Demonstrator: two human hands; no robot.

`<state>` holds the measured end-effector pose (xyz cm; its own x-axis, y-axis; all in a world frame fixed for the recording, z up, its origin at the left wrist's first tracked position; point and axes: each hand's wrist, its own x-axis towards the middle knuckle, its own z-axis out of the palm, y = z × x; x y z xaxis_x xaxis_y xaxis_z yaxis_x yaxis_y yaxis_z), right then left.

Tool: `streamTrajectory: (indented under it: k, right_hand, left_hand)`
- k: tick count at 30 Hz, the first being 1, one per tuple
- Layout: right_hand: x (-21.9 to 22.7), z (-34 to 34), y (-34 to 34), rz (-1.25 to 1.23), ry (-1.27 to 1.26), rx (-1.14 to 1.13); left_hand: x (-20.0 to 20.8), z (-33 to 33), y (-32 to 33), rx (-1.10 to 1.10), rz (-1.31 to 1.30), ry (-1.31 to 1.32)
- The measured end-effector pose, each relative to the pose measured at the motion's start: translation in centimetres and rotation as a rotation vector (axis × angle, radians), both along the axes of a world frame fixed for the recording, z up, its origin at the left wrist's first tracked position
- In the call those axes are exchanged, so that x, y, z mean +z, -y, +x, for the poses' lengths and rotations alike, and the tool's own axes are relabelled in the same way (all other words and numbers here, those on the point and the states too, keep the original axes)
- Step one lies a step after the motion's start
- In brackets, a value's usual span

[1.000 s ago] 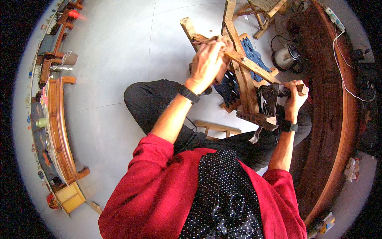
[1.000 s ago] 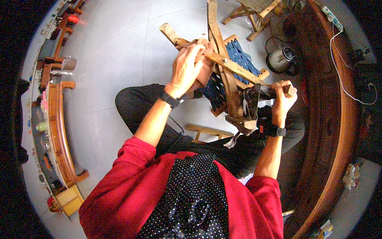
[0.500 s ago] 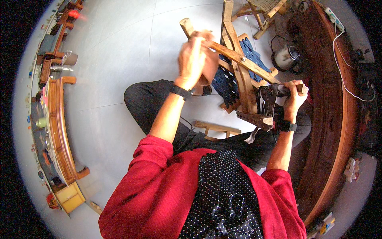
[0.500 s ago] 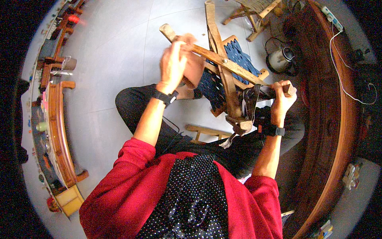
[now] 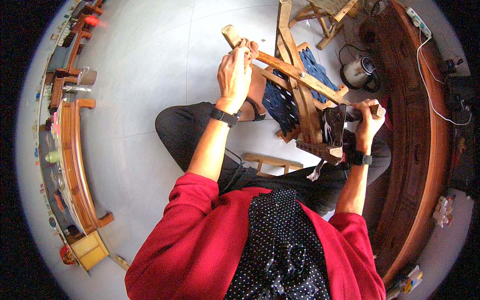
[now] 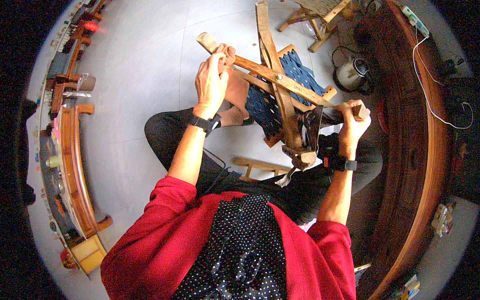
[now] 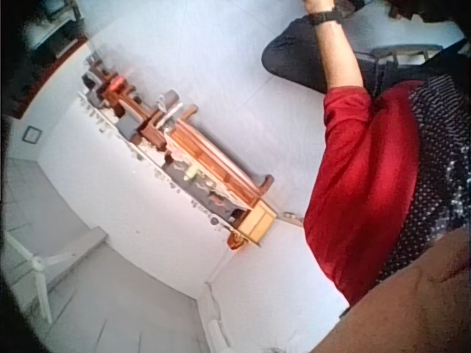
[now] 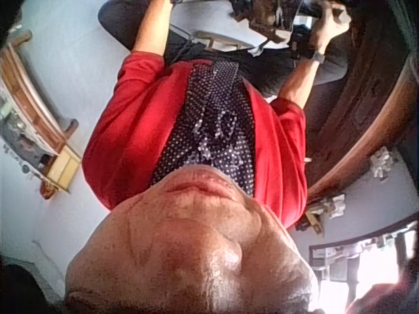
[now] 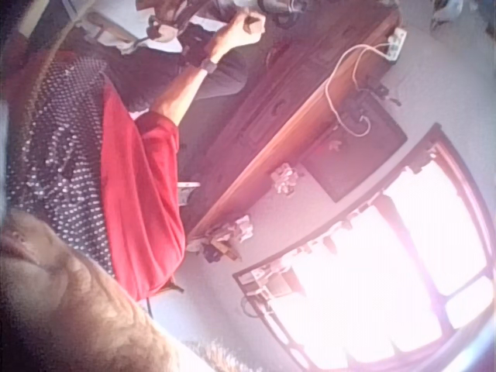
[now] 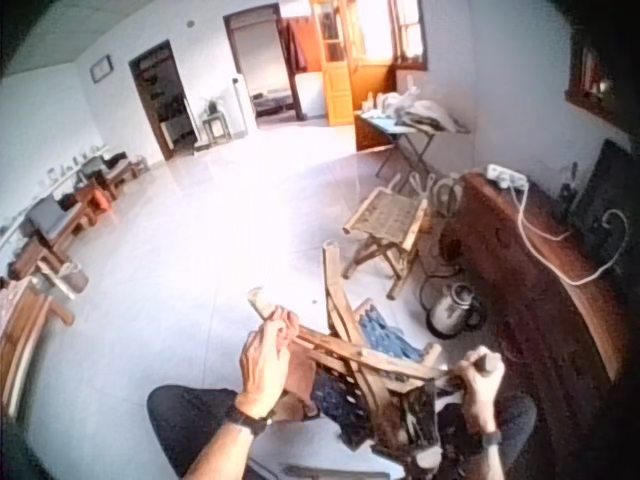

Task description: The person weaves a dark fabric through the slats of a small wooden chair frame. They repeatedly thread the fabric, pull it taut, and adjust its position to form a seat.

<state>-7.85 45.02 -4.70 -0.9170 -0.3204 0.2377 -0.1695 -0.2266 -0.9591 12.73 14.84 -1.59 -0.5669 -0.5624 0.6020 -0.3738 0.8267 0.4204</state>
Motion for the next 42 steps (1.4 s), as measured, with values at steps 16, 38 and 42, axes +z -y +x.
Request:
streamTrajectory:
  k: [16, 38, 42]
  right_hand:
    - [1.0, 1.0, 0.7, -0.039, 0.034, -0.037]
    - [0.1, 0.8, 0.5, 0.076, -0.015, -0.052]
    - [0.2, 1.4, 1.0, 0.005, -0.005, -0.098]
  left_hand:
    - [0.1, -2.2, -3.9, -0.065, 0.017, 0.048]
    - [3.9, -2.3, -11.0, -0.371, 0.266, -0.107]
    - [4.2, -3.9, -12.3, -0.492, 0.136, -0.011]
